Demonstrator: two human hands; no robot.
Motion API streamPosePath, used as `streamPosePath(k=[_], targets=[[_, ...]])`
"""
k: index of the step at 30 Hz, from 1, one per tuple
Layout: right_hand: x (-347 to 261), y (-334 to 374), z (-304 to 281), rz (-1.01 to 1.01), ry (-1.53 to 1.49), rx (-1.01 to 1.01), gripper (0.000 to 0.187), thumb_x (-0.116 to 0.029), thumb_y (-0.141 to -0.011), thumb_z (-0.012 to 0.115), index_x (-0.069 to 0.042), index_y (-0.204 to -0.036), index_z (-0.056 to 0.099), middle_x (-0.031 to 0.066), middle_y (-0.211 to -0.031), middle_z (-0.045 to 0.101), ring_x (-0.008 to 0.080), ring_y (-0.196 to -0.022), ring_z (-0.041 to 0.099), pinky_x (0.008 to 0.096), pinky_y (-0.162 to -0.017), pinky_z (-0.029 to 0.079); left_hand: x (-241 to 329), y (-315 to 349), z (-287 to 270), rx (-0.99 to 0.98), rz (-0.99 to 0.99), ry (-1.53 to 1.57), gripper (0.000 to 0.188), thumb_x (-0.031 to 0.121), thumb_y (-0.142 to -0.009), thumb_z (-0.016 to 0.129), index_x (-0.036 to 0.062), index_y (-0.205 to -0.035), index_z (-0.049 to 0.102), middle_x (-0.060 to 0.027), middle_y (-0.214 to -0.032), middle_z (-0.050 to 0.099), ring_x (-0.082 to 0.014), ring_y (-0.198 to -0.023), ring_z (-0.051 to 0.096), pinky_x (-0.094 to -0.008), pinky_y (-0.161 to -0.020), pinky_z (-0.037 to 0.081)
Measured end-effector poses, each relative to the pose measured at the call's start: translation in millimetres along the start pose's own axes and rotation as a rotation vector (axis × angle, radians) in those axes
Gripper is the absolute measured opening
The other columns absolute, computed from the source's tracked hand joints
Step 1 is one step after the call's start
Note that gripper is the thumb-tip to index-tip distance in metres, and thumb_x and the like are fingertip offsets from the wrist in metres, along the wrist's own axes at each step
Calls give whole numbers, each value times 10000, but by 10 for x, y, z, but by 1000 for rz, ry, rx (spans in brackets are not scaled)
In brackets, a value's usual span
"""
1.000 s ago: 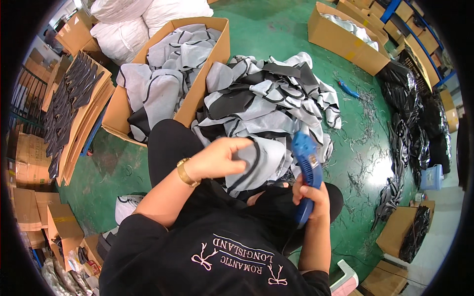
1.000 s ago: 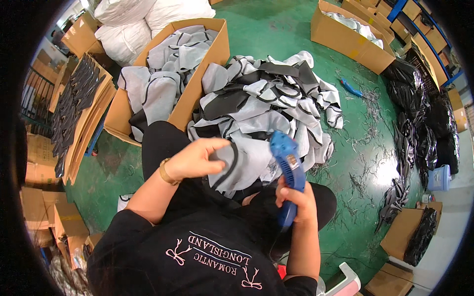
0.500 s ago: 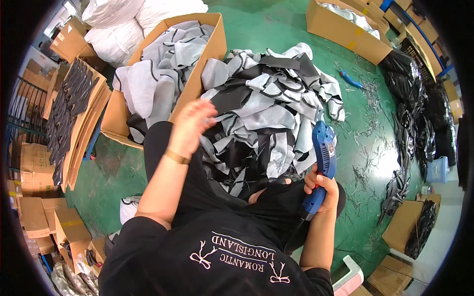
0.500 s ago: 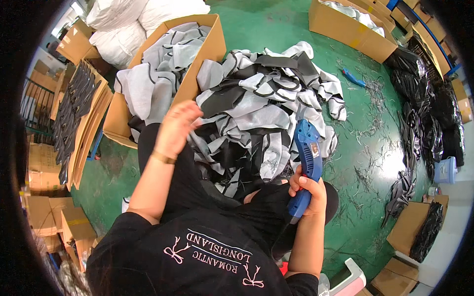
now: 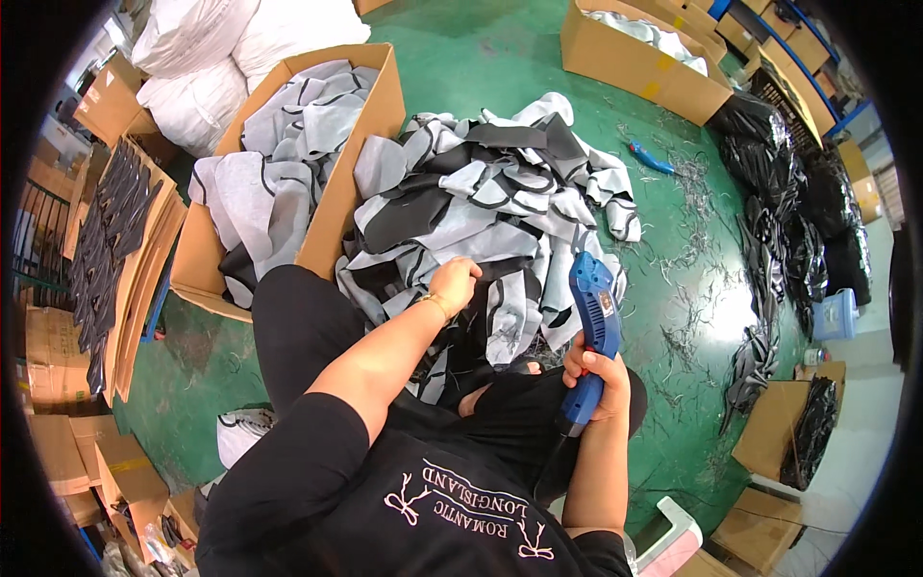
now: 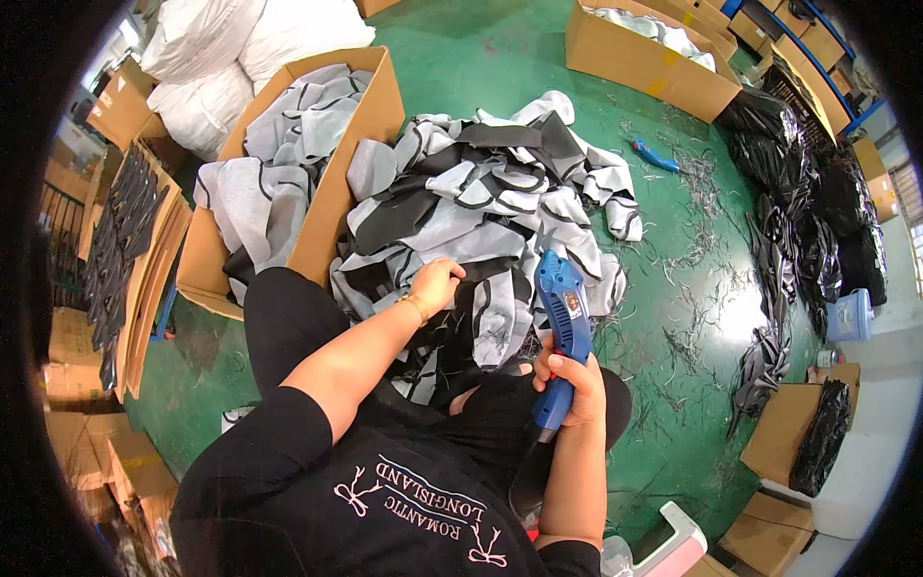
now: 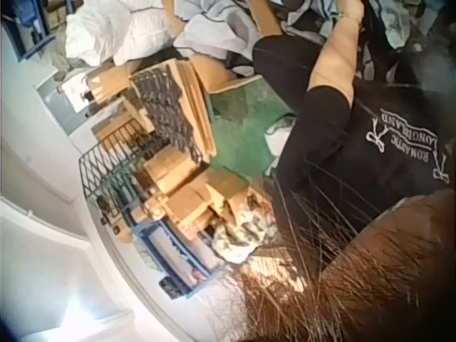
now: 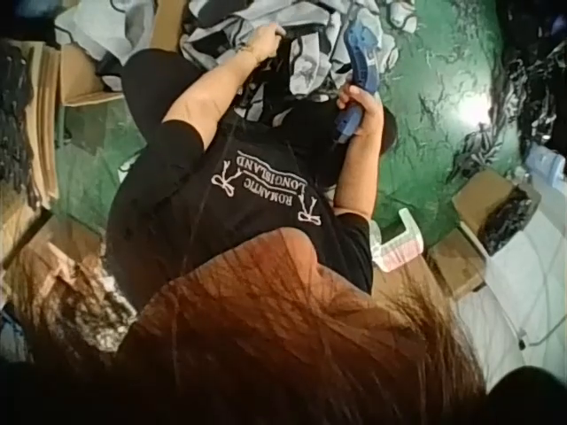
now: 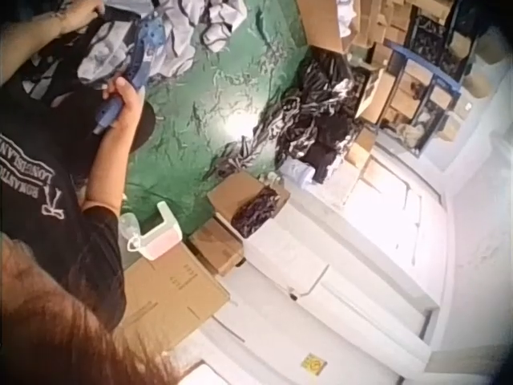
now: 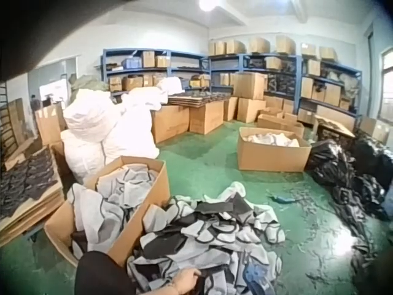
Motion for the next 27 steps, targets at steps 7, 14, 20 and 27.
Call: streamPosePath(k=[7, 14, 20, 27], targets=[[34, -109, 40, 5, 14, -28, 364, -133, -717, 696, -18, -1024, 538, 18, -723, 474, 146, -649, 476, 295, -544, 422, 96, 171, -899, 178, 99, 42, 236, -18, -632, 568, 102, -827, 623, -98, -789, 590, -313, -755, 595, -427, -657, 477], [49, 8, -84, -85, 41, -10, 384, -119, -722, 671, 6, -1041, 497, 40, -705, 480, 159, -638, 496, 290, -535, 441, 485, 544, -1809, 549, 324, 132, 144, -36, -680, 598, 105, -665, 620, -45, -858, 566, -254, -844, 568, -329, -729, 465], [-157, 185, 386, -207, 302, -100, 391, -145, -745, 672, 7, -1069, 514, 78, -851, 555, 169, -780, 560, 288, -621, 498, 883, 925, -2104, 89, 501, 814, 207, -108, -684, 507, 61, -644, 621, -75, -1053, 649, -216, -1029, 590, -323, -894, 457], [-60, 224, 1080, -300, 681, -138, 575, -131, -609, 810, 40, -1108, 582, 74, -1017, 629, 141, -856, 583, 245, -722, 458, 1485, 1270, -1716, -545, 592, 1288, 134, 69, -831, 646, 51, -701, 615, -114, -1086, 643, -204, -1031, 590, -335, -883, 452]])
Point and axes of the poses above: each hand's wrist, its own y-axis away from the middle knuckle, its own z-axis out of the palm, x = y × z, the point moved 6 cm from there along -y, towards the middle knuckle
